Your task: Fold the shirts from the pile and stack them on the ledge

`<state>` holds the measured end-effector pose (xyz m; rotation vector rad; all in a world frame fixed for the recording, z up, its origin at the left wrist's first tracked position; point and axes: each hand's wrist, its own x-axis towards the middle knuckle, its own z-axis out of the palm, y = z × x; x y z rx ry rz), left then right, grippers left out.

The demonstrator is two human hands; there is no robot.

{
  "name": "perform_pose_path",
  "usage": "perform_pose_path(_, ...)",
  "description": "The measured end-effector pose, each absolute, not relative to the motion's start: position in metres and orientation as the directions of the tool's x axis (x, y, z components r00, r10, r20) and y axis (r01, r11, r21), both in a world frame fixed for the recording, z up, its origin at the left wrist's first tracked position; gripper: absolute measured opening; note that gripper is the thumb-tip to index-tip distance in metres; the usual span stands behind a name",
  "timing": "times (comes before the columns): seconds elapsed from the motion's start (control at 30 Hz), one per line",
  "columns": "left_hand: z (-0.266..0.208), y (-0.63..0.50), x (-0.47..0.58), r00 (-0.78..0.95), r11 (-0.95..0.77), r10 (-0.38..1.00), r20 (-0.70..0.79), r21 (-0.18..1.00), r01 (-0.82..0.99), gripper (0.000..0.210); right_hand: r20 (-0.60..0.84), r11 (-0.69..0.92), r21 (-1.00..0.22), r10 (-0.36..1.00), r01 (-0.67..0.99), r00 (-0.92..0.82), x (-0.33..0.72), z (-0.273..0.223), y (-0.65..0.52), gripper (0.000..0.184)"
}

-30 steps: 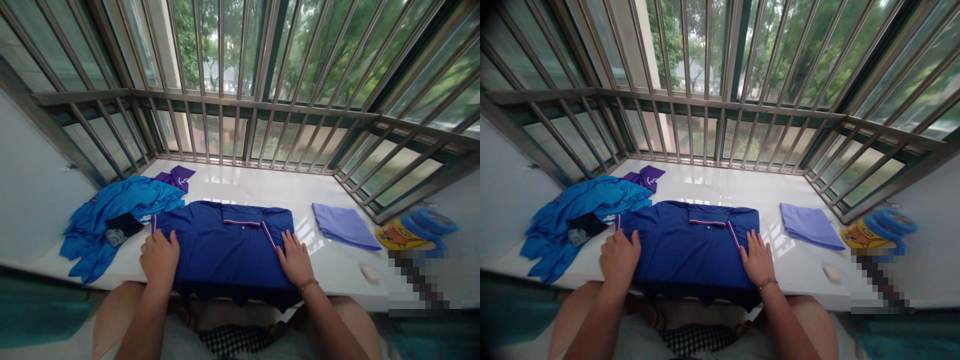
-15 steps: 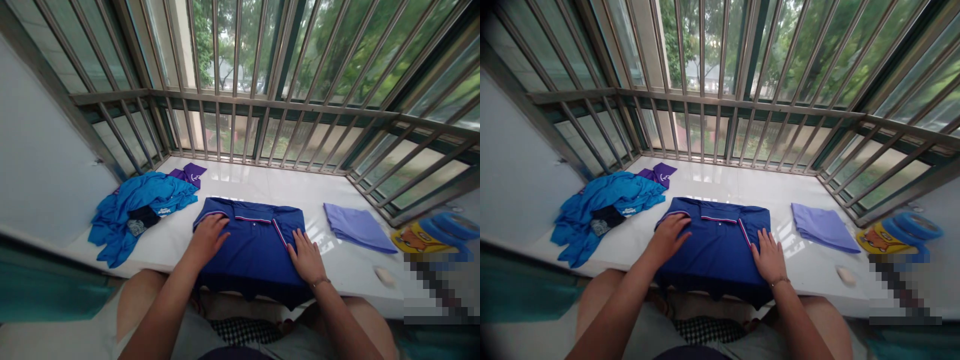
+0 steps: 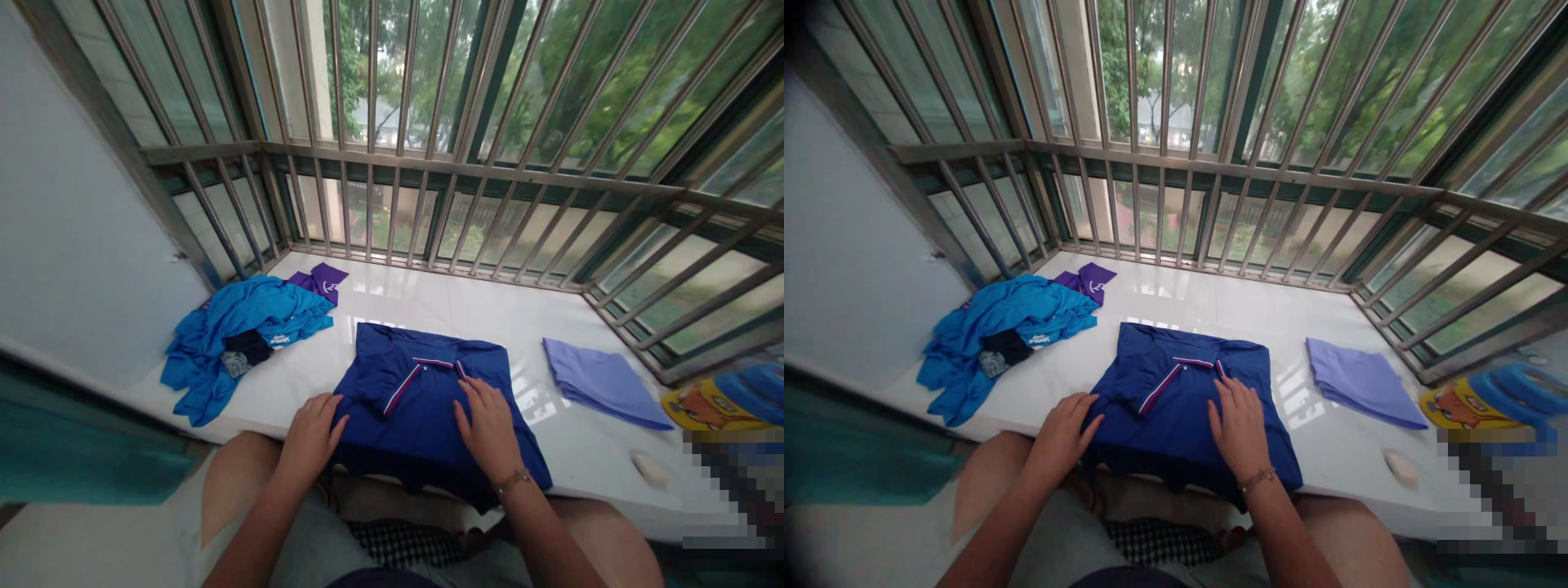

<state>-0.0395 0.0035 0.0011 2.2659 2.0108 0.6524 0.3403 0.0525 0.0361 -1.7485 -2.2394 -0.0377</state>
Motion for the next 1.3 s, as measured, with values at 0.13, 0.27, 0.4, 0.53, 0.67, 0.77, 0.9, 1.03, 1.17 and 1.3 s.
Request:
perform_pose_path(0.13,0.009,0.021,-0.035,0.11,-0.158,0.971,0.211,0.222,0.962,0.025,0.183,0.466,-0.248,0.883,0.849,-0.431,0.254,0.046,0.038,0.057)
perform_pose_path(0.27,0.017,0.036,-0.033,0.117,-0.137,0.986,0.12,0.172,0.976,0.022,0.099,0.409,-0.216,0.912,0.886,-0.397,0.194,0.044,0.048,0.036)
perform_pose_path(0.4,0.023,0.038,-0.046,-0.031,0.014,0.995,0.093,0.18,0.984,0.028,0.218,0.483,-0.253,0.873,0.838,-0.437,0.178,0.043,0.062,0.024)
perform_pose_path(0.53,0.021,0.034,-0.063,-0.185,0.175,0.982,0.047,0.165,0.971,0.029,0.295,0.576,-0.271,0.812,0.772,-0.503,0.179,0.039,0.062,0.021)
perform_pose_path(0.67,0.014,0.036,-0.074,-0.109,0.073,0.984,0.14,0.243,0.967,0.032,0.254,0.438,-0.33,0.894,0.836,-0.368,0.18,0.035,0.07,0.025)
perform_pose_path(0.77,0.009,0.043,-0.081,0.002,-0.063,0.984,0.175,0.345,0.936,0.041,0.135,0.231,-0.287,0.971,0.93,-0.2,0.175,0.038,0.087,0.037)
perform_pose_path(0.9,0.006,0.049,-0.091,0.078,-0.146,0.983,0.169,0.439,0.886,0.037,0.021,0.132,-0.326,0.991,0.936,-0.132,0.167,0.045,0.112,0.021)
perform_pose_path(1.03,0.011,0.051,-0.096,0.05,-0.094,0.993,0.103,0.474,0.876,0.041,0.014,0.137,-0.436,0.989,0.889,-0.145,0.162,0.048,0.126,0.015)
perform_pose_path(1.17,0.024,0.074,-0.074,0.002,-0.082,0.985,0.171,0.466,0.881,0.04,-0.006,0.112,-0.488,0.991,0.865,-0.132,0.162,0.046,0.128,0.016)
perform_pose_path(1.3,0.031,0.125,-0.031,0.198,-0.269,0.959,0.204,0.426,0.864,0.045,-0.003,0.119,-0.565,0.989,0.816,-0.146,0.162,0.047,0.126,0.018)
